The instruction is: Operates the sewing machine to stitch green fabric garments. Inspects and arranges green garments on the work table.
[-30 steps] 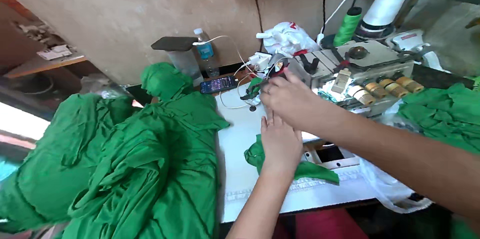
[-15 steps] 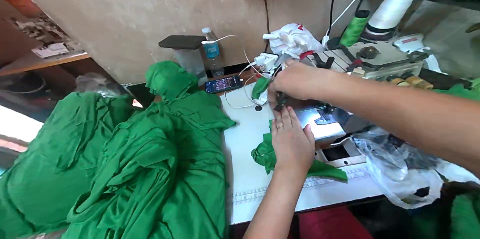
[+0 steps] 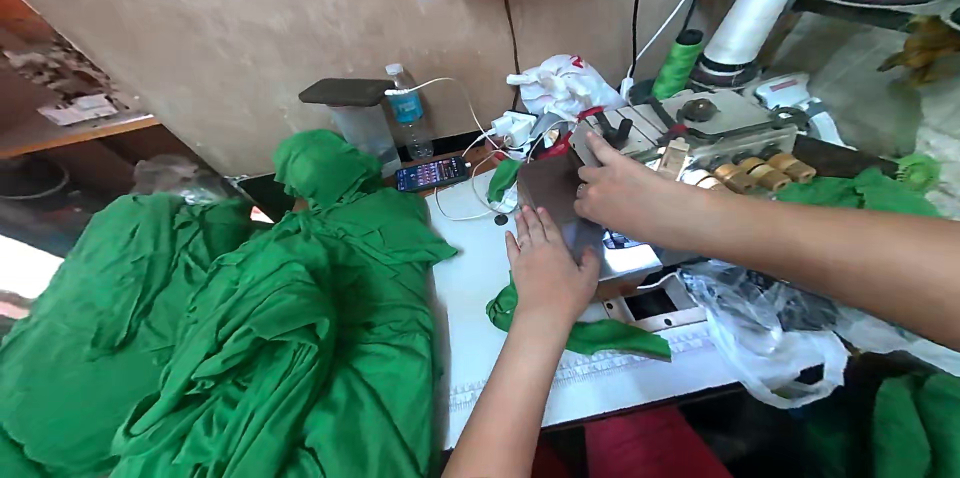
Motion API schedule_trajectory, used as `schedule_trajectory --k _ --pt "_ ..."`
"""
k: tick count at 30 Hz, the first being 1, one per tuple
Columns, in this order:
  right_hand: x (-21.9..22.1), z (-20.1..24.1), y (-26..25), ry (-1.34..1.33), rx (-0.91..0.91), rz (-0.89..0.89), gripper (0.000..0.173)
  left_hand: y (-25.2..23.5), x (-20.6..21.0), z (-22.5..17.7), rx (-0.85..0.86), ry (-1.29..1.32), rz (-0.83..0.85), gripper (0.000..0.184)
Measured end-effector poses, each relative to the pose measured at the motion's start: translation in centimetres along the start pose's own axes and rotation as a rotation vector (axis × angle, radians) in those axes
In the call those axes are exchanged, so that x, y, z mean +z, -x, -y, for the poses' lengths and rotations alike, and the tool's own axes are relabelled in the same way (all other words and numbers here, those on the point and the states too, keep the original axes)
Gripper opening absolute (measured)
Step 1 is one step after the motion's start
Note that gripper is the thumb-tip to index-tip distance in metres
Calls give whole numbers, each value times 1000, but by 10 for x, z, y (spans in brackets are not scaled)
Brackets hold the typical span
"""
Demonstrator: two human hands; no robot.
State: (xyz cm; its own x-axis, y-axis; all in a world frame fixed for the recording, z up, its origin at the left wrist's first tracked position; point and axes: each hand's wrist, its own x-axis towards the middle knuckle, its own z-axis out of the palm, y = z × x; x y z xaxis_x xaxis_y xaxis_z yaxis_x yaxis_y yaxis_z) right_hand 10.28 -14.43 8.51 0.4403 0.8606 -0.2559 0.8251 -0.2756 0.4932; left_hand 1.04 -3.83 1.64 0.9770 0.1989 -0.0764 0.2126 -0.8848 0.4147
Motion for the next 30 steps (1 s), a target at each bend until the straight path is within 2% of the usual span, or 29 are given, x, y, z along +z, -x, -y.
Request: schedule_trajectory --k 2,4,5,7,9,11,13,15,20,25,30 --pt "-6 -1 8 -84 -8 -107 17 -2 -1 -4 28 -6 -34 77" --pt "-15 -11 14 -172 -24 -334 16 -6 -1 -15 89 24 -92 75" --pt "-21 -18 15 -198 3 -446 15 -9 1 -21 131 57 -127 74" --pt "-31 -37 15 -241 146 -545 21 -14 7 -37 178 144 -143 68" --pt "-34 -57 12 -375 293 -483 44 -15 16 -48 168 225 -138 63" --pt "-27 -75 6 -544 350 -387 53 -17 30 -52 157 216 -209 66" --pt "-18 -85 1 -699 330 -349 44 -17 38 -51 153 147 -266 70" --pt "-10 -89 0 -781 298 -393 39 -17 43 -49 159 141 -295 75" --pt "-7 -89 8 -839 272 -474 43 -16 40 -47 172 146 -292 88" --pt "10 -98 16 -935 186 -494 40 -15 42 -47 179 174 -318 88" --pt "8 -95 20 -1181 220 -475 28 -13 40 -48 177 141 -297 94"
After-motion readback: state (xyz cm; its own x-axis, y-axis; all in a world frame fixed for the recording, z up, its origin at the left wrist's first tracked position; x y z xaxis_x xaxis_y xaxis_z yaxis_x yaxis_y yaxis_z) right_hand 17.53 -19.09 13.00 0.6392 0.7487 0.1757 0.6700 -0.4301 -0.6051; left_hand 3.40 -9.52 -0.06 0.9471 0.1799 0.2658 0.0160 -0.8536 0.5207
